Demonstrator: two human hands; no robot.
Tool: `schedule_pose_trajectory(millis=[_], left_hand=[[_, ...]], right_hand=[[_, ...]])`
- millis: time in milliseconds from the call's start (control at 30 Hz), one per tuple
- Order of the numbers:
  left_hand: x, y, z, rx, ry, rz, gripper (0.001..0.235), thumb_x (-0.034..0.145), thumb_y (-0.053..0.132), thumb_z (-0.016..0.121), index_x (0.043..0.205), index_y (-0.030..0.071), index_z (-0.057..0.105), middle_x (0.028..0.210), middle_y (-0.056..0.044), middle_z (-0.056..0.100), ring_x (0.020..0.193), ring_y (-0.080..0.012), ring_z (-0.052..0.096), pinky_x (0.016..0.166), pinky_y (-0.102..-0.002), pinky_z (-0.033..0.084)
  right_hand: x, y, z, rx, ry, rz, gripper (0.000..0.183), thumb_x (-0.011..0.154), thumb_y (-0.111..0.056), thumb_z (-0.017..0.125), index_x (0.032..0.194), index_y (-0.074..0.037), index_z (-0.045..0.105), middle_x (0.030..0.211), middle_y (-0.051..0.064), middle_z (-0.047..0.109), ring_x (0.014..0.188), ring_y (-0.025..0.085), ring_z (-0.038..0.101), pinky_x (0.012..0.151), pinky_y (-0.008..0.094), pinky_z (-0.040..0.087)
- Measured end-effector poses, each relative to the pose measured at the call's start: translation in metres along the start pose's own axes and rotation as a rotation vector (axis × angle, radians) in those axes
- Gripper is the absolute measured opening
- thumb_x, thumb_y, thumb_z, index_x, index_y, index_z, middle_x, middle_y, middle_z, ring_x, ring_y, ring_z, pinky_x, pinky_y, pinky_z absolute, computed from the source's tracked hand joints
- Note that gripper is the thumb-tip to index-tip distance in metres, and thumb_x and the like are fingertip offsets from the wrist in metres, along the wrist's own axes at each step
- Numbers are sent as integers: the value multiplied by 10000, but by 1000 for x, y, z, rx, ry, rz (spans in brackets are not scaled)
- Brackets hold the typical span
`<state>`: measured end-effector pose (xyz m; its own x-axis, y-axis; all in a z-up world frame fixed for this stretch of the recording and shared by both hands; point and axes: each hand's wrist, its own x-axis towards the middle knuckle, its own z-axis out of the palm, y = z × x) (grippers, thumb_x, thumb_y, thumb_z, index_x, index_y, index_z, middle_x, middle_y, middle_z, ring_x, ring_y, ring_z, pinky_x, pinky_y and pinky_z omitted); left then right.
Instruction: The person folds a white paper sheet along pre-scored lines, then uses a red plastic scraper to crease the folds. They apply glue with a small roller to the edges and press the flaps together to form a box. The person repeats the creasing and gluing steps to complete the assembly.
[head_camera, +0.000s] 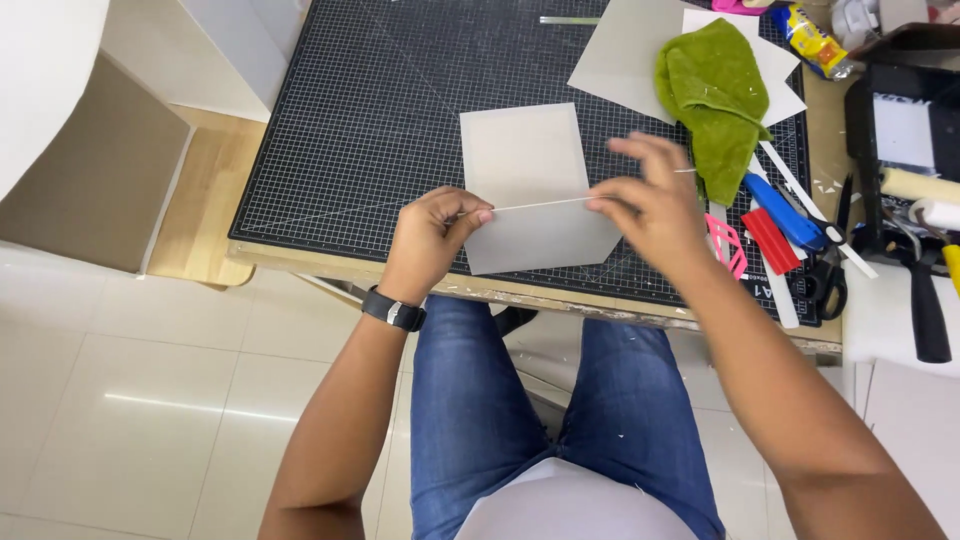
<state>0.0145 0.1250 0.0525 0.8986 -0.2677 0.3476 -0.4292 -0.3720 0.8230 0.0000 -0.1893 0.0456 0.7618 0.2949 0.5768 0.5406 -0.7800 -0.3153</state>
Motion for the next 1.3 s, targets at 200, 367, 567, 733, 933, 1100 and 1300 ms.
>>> schedule_pose_trajectory(millis=[200, 367, 567, 733, 933, 1100, 1300], left_hand=[[5, 16, -7, -18, -46, 43, 38, 936, 110, 780, 939, 89, 812, 932, -82, 783, 874, -269, 756, 772, -347, 599], [4, 22, -16, -70, -103, 31, 60, 936, 85, 765, 973, 65, 808, 962, -118, 789, 912, -296, 755, 805, -385, 595], [0, 6, -11, -124, -7, -44, 66, 892, 130, 831, 952, 101, 827, 918, -85, 797, 883, -263, 764, 784, -354, 608], [-5, -8, -2, -186, 69, -121, 97, 856, 144, 872, 936, 103, 835, 904, -69, 805, 856, -223, 769, 730, -309, 616], [-9, -11, 5, -236, 159, -79, 100, 854, 103, 864, 924, 46, 822, 899, -120, 795, 849, -201, 751, 727, -313, 602], [-12, -20, 7, -245, 199, -54, 116, 875, 93, 849, 910, 0, 788, 960, -171, 791, 896, -245, 751, 766, -331, 575], [-24, -33, 56, -294, -67, -120, 406, 834, 165, 859, 1112, -57, 663, 1155, -282, 726, 1162, -474, 667, 969, -541, 516]], right_hand=[[-15, 20, -26, 249, 44, 165, 76, 948, -195, 820, 991, -150, 775, 1364, 76, 587, 1382, 319, 464, 1137, 470, 407], [-18, 29, -15, 412, 71, 227, 84, 915, -170, 840, 976, -148, 787, 1309, 86, 603, 1345, 288, 495, 1112, 422, 445], [-20, 29, 0, 611, 160, 272, 107, 891, -89, 846, 977, -85, 783, 1292, 133, 592, 1260, 235, 551, 1073, 357, 486], [-25, 22, 9, 670, 233, 353, 89, 887, -75, 837, 956, -70, 782, 1265, 138, 594, 1228, 223, 571, 1045, 339, 508], [-30, 17, 23, 767, 365, 439, 98, 900, -101, 822, 963, -44, 775, 1238, 120, 603, 1132, 154, 596, 1047, 299, 507], [-31, 14, 34, 873, 428, 466, 90, 916, -86, 799, 942, -5, 771, 1181, 124, 626, 1085, 151, 630, 1008, 296, 532], [-35, 15, 9, 806, 273, 463, 319, 910, -283, 788, 1167, -95, 769, 1256, 177, 641, 1221, 324, 601, 1084, 477, 470]])
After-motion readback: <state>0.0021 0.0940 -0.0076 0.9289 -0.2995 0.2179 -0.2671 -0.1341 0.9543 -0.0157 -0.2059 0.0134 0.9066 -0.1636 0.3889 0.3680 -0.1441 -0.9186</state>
